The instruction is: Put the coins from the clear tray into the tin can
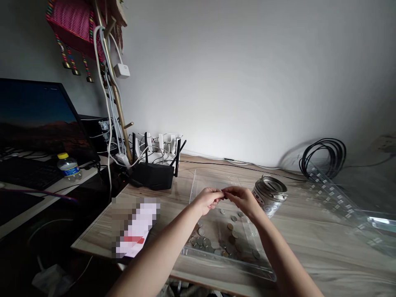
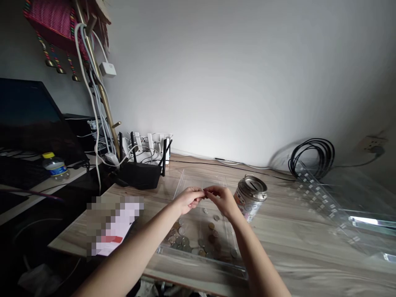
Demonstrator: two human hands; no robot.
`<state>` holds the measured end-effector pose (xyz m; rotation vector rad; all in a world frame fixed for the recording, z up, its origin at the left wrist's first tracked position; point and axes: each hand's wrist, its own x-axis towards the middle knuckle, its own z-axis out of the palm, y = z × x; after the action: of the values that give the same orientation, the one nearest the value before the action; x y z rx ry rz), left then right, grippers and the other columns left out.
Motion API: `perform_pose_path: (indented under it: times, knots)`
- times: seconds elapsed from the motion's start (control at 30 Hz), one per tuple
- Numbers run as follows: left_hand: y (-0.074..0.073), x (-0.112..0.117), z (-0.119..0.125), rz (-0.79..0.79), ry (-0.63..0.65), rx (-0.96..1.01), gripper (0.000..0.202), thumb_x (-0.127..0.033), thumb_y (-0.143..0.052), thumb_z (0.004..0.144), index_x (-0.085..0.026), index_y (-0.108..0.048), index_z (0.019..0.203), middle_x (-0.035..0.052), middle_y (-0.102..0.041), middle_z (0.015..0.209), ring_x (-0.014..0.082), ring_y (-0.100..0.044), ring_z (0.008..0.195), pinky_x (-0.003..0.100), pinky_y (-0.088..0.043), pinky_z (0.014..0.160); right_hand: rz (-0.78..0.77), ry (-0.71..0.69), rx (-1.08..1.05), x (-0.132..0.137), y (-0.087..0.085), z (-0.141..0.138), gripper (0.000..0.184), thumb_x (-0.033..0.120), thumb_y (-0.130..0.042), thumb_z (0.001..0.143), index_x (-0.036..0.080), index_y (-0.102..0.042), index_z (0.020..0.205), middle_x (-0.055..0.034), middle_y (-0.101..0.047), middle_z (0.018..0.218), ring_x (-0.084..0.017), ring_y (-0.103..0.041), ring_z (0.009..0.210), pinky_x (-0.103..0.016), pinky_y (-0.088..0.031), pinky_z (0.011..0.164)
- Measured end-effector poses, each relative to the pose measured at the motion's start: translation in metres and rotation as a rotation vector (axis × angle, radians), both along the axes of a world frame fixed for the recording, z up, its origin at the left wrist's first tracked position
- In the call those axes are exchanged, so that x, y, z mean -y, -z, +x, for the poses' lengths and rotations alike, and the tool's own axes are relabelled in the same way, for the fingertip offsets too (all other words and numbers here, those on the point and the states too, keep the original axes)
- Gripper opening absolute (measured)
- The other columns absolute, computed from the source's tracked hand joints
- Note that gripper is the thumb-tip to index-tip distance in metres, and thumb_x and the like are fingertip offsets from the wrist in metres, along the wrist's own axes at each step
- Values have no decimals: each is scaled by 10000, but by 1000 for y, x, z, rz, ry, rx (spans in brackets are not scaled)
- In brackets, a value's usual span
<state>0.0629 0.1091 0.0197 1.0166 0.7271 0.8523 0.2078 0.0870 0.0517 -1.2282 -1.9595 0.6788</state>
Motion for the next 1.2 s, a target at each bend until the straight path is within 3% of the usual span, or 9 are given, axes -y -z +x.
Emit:
perform_pose_path:
  times: [0.2,0.33,0.43,0.7,0.83,0.93,1.03,1.1,1.2]
  knots:
    - [-2,3,-1,25,73,45,290,-379,-644,609,-119,-536,682,-69,-387,479,-4,-238,348,190,-67,375,30,95,46,2,-6,14,307,395,-471,743,154,-652,796,-46,-642,693,-137,-547,593,-243,-409,545]
    - [3,-3,1,-156,7,117,161,-254,-475,727,-110,-517,667,-33,-426,501,11,-261,342,184,-84,367,409,681,181,13,-24,43,290,425,-517,692,212,-671,815,-50,-633,750,-189,-548,678,-290,-392,595]
    - [8,-9,1,-267,-76,172,95,-90,-398,678,-107,-491,668,4,-482,534,30,-339,369,174,-145,368,482,949,241,15,-30,76,328,463,-533,656,206,-681,796,-68,-618,733,-223,-537,682,-316,-380,574]
    - [8,-7,3,-93,-59,15,242,-58,-375,694,-104,-442,922,87,-625,691,82,-511,418,173,-208,369,341,1058,391,4,-26,111,263,403,-566,600,208,-694,720,-89,-610,616,-199,-468,521,-308,-322,461]
    - [6,-3,3,-8,-2,-27,204,-197,-420,763,-126,-406,954,78,-638,694,54,-440,332,176,-147,344,342,1021,502,4,-29,113,236,392,-571,596,208,-696,673,-87,-591,552,-185,-448,480,-308,-302,461]
    - [4,-2,0,10,22,-30,193,-275,-497,743,-119,-452,847,92,-643,720,27,-390,332,183,-122,342,571,1011,527,9,-30,104,268,398,-505,676,205,-686,721,-87,-608,629,-225,-501,592,-329,-332,524]
    - [1,-1,-2,32,32,-34,234,-321,-582,685,-114,-500,757,67,-632,674,10,-333,339,189,-107,348,777,927,340,15,-29,78,289,338,-452,749,168,-662,854,-94,-621,768,-212,-521,707,-338,-384,644]
    - [0,0,-2,32,1,-54,274,-350,-633,636,-112,-534,729,3,-567,544,2,-271,326,195,-88,354,691,724,215,16,-25,54,289,336,-459,757,159,-650,881,-81,-620,765,-176,-524,675,-298,-408,640]
    - [0,0,-2,35,-82,-52,322,-384,-676,576,-112,-574,712,-79,-387,424,-1,-215,327,202,-64,365,354,326,165,11,-13,20,307,380,-456,764,175,-647,889,-57,-637,766,-150,-536,632,-253,-414,562]
